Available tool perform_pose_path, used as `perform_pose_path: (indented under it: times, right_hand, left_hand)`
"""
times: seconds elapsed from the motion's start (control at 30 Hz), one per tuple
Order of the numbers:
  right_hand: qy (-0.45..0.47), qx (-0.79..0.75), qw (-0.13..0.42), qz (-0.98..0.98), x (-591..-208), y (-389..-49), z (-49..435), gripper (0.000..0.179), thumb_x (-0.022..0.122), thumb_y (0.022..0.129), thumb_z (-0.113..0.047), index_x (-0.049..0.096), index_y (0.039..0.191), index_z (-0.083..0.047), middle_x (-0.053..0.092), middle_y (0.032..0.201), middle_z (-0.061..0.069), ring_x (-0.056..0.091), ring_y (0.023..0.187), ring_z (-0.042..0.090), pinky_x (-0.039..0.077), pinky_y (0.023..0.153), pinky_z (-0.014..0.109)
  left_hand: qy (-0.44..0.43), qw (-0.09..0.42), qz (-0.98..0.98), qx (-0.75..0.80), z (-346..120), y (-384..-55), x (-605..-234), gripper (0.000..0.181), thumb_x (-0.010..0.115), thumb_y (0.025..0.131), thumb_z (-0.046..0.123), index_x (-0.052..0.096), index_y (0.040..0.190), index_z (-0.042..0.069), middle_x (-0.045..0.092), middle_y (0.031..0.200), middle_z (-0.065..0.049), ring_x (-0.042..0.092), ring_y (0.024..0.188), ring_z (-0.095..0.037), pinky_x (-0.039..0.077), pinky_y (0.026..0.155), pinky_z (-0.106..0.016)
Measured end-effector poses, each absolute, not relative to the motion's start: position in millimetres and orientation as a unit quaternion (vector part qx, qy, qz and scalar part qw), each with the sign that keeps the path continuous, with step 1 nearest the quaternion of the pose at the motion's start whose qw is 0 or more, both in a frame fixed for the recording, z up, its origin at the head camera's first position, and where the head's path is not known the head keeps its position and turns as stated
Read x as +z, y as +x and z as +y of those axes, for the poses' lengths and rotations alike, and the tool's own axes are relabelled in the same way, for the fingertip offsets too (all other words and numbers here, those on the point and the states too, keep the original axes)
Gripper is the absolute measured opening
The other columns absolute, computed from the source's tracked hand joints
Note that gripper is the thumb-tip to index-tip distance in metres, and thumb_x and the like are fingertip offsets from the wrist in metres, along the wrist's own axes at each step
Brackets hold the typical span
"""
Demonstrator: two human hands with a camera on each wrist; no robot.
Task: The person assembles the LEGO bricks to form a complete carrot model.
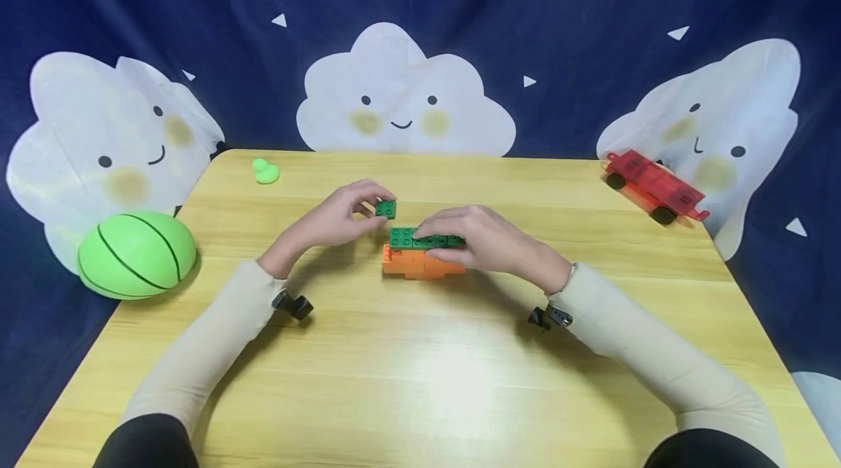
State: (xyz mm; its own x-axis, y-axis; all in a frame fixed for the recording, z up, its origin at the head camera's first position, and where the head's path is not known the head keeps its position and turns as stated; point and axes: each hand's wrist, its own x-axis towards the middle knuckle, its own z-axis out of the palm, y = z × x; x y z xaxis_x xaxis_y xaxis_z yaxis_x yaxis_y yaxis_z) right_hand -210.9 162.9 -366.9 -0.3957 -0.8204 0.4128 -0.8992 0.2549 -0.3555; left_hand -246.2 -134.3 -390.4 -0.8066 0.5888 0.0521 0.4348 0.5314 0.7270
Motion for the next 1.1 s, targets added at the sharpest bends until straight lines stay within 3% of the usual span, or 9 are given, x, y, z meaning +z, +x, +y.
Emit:
perform_pose_path:
  times: [0.33,0.7,1.1]
  right_hand:
    - [0.544,0.282,0.073,-0.787,-367.4,-210.8,162.5,0.025,0.082,0.087,-0.009,0.079,0.112,-0.008,0.077,0.114,0.013,0.077,0.095,0.022,0.058,0.066,0.025]
    - [0.535,0.285,0.059,-0.793,-367.3,-211.3,160.6,0.011,0.080,0.089,-0.010,0.077,0.099,-0.011,0.078,0.112,0.010,0.076,0.093,0.018,0.059,0.069,0.027]
    - [0.531,0.287,0.059,-0.795,-367.9,-211.1,160.4,0.010,0.080,0.089,-0.011,0.077,0.099,-0.011,0.078,0.112,0.010,0.074,0.090,0.016,0.057,0.067,0.026]
  left_hand:
    - [0.364,0.088,0.823,0.428,-129.7,-205.2,-358.5,0.040,0.074,0.095,0.014,0.066,0.133,0.008,0.071,0.128,-0.005,0.068,0.104,-0.016,0.060,0.092,-0.032]
    - [0.384,0.078,0.818,0.422,-125.9,-200.3,-361.4,0.036,0.075,0.093,0.012,0.071,0.128,0.009,0.075,0.120,-0.002,0.071,0.101,-0.013,0.060,0.090,-0.025]
    - [0.367,0.060,0.825,0.426,-123.7,-197.1,-363.8,0.034,0.076,0.091,0.012,0.072,0.125,0.008,0.075,0.121,-0.004,0.071,0.105,-0.014,0.061,0.087,-0.024]
